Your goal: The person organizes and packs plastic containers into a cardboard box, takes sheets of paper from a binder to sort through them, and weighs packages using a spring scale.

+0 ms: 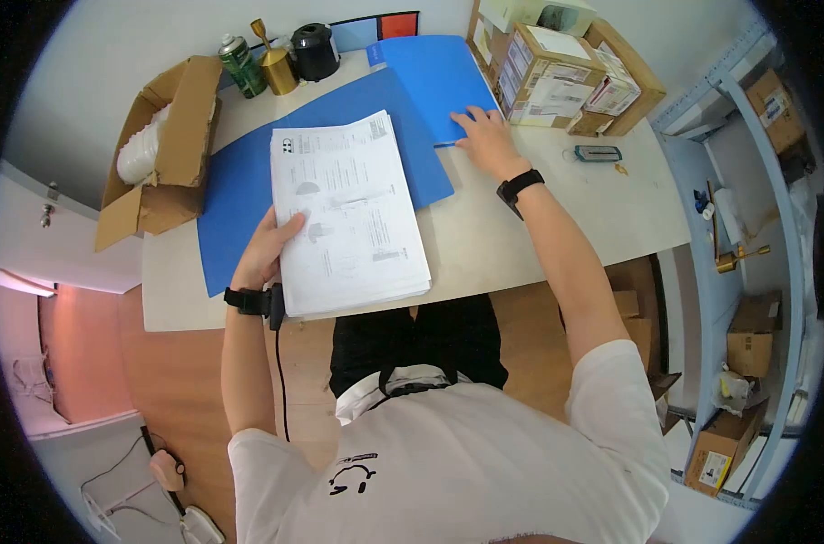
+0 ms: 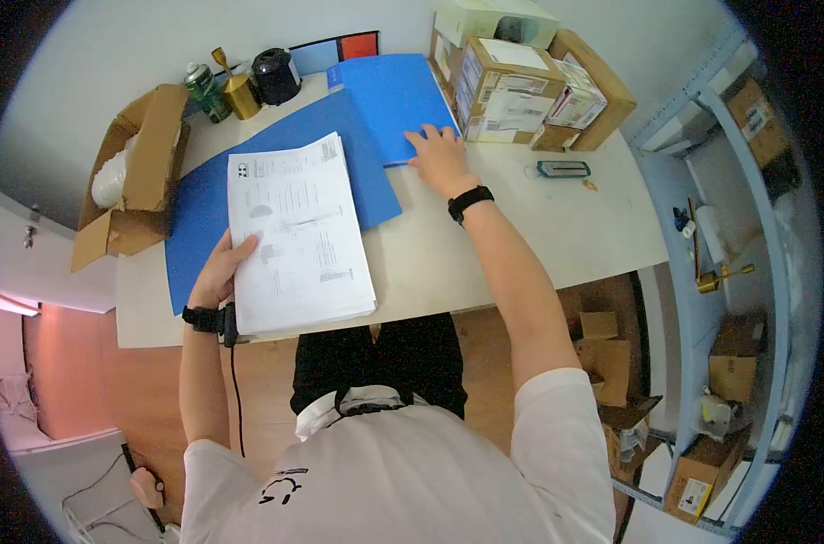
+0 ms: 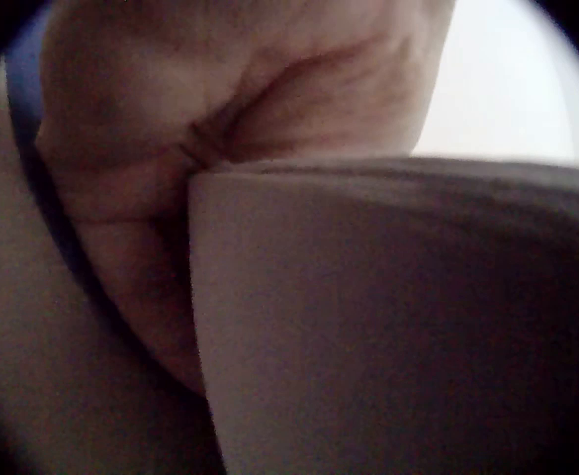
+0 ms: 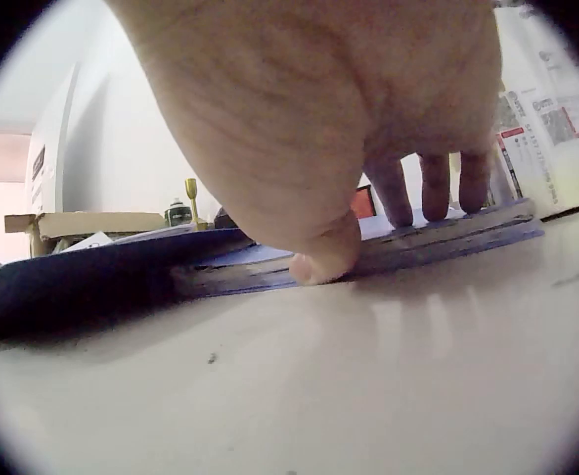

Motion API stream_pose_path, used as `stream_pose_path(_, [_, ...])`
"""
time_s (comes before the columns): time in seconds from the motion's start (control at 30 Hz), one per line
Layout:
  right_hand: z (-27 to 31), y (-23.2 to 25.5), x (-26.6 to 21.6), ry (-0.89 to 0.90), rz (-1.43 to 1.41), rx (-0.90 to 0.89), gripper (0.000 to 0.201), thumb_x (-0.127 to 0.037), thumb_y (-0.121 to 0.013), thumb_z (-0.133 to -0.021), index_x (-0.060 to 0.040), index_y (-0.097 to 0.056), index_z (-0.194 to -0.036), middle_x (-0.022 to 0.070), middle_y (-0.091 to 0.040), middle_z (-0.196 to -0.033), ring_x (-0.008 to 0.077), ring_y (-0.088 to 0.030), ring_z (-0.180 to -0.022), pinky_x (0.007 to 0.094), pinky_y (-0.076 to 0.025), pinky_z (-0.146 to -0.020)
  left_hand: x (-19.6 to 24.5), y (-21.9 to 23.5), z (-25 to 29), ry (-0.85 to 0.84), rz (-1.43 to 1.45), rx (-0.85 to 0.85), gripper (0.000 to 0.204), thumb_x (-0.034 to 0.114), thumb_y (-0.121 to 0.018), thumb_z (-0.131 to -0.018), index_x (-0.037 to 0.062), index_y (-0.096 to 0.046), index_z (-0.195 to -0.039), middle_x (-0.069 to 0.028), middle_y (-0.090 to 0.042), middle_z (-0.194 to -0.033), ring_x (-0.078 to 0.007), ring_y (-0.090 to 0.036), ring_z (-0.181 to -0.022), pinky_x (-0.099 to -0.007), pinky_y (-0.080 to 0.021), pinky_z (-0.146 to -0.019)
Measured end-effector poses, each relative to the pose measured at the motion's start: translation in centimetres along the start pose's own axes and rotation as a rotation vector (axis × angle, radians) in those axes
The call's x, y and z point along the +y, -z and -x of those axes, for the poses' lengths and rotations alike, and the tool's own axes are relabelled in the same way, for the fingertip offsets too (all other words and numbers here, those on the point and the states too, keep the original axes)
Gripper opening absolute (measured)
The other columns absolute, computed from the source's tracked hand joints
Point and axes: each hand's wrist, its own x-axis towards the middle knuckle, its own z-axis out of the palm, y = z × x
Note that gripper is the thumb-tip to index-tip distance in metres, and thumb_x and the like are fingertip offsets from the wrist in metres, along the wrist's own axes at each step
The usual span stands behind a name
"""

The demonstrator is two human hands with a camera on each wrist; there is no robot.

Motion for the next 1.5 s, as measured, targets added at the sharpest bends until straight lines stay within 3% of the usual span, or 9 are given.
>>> stream_pose_path(0.2, [2.1,-0.1,-1.6,-0.141,-0.171,0.062,0.049,-0.028,-0.07,-0.092,-0.0127,-0.06,-0.137,0.02,-0.054,-0.141,0.0431,-0.049,-0.125,0.0547,-0.041,-0.104,-1.0,-1.9,2.1,-0.1,0.109,0.016,0.058,0.008,-0.062,-0.1,-0.0019,-0.033,-0.149,-0.0206,-0.055,-0.141,-0.0265,-0.06,-0.122,-0.0398,-0.054,-0.099])
stream_pose_path(0.3, [6.9,3.3,-5.0,-0.23,-0.875,-0.068,0.053,-0.034,-0.066,-0.097,0.0046,-0.057,-0.133,0.0247,-0.061,-0.13,0.0366,-0.062,-0.112,0.0435,-0.049,-0.098,-0.1,-4.0,3.3,-0.069,0.163,0.012,0.058,0.007,-0.062,-0.1,-0.0011,-0.034,-0.149,-0.02,-0.054,-0.141,-0.0259,-0.06,-0.123,-0.0392,-0.055,-0.099])
stream_pose_path(0.4, [11.7,6.8,-8.7,-0.397,-1.266,-0.253,0.056,-0.034,-0.066,-0.098,0.007,-0.052,-0.134,0.0183,-0.066,-0.12,0.0252,-0.064,-0.109,0.0374,-0.051,-0.095,0.1,-7.2,2.9,-0.07,0.222,-0.014,0.057,0.008,-0.063,-0.099,-0.0009,-0.036,-0.148,-0.0192,-0.056,-0.139,-0.025,-0.06,-0.122,-0.038,-0.055,-0.098])
stream_pose_path(0.5, [14.5,6.2,-9.3,-0.306,-1.065,0.035,0.052,-0.023,-0.069,-0.096,0.0072,-0.051,-0.134,0.0184,-0.067,-0.119,0.0227,-0.065,-0.109,0.0353,-0.052,-0.094,-0.1,-10.1,1.4,-0.129,0.217,-0.053,0.058,0.01,-0.064,-0.099,-0.0013,-0.036,-0.148,-0.0187,-0.057,-0.137,-0.0242,-0.061,-0.12,-0.0374,-0.056,-0.096])
stream_pose_path(0.7, [15.5,6.4,-8.3,-0.543,-1.254,-0.061,0.039,-0.009,-0.067,-0.092,0.0082,-0.056,-0.125,0.0163,-0.069,-0.114,0.0203,-0.066,-0.104,0.0337,-0.052,-0.092,-2.2,-10.7,-0.6,-0.206,-0.08,-0.039,0.057,0.013,-0.064,-0.1,-0.0021,-0.035,-0.148,-0.0188,-0.06,-0.134,-0.0229,-0.064,-0.116,-0.0359,-0.058,-0.093])
stream_pose_path(0.77, [15.4,6.2,-8.5,-0.553,-1.27,-0.058,0.038,-0.009,-0.067,-0.092,0.0085,-0.057,-0.125,0.0158,-0.07,-0.114,0.02,-0.066,-0.103,0.0335,-0.052,-0.091,-1.6,-10.0,0.2,0.012,0.105,-0.054,0.055,0.016,-0.059,-0.103,-0.0018,-0.034,-0.149,-0.019,-0.058,-0.136,-0.0236,-0.063,-0.118,-0.0377,-0.056,-0.096])
stream_pose_path(1.03, [15.8,5.2,-8.6,-0.517,-1.187,-0.128,0.03,-0.014,-0.066,-0.094,0.0066,-0.065,-0.116,0.0096,-0.073,-0.098,0.016,-0.067,-0.091,0.0322,-0.053,-0.082,-3.6,-7.6,3.7,0.004,0.315,0.039,0.054,0.01,-0.054,-0.103,-0.0026,-0.03,-0.15,-0.0206,-0.056,-0.137,-0.0256,-0.06,-0.122,-0.0382,-0.053,-0.101])
stream_pose_path(1.1, [16.5,4.0,-6.8,-0.522,-0.832,0.024,0.025,-0.014,-0.063,-0.096,0.0059,-0.067,-0.111,0.0068,-0.073,-0.088,0.0135,-0.066,-0.081,0.0313,-0.052,-0.075,-3.8,-7.8,3.9,-0.005,0.276,0.073,0.057,0.009,-0.055,-0.102,-0.0035,-0.028,-0.15,-0.0216,-0.056,-0.135,-0.0263,-0.063,-0.119,-0.039,-0.054,-0.1])
stream_pose_path(1.5, [19.5,5.5,1.1,-0.76,-0.996,0.165,0.024,-0.016,-0.055,-0.102,0.0044,-0.064,-0.111,0.0037,-0.068,-0.09,0.0086,-0.059,-0.081,0.0256,-0.048,-0.074,-2.8,-7.3,5.3,-0.023,0.163,0.095,0.047,0.002,-0.063,-0.096,-0.0045,-0.042,-0.137,-0.0194,-0.066,-0.12,-0.022,-0.068,-0.104,-0.0341,-0.059,-0.089])
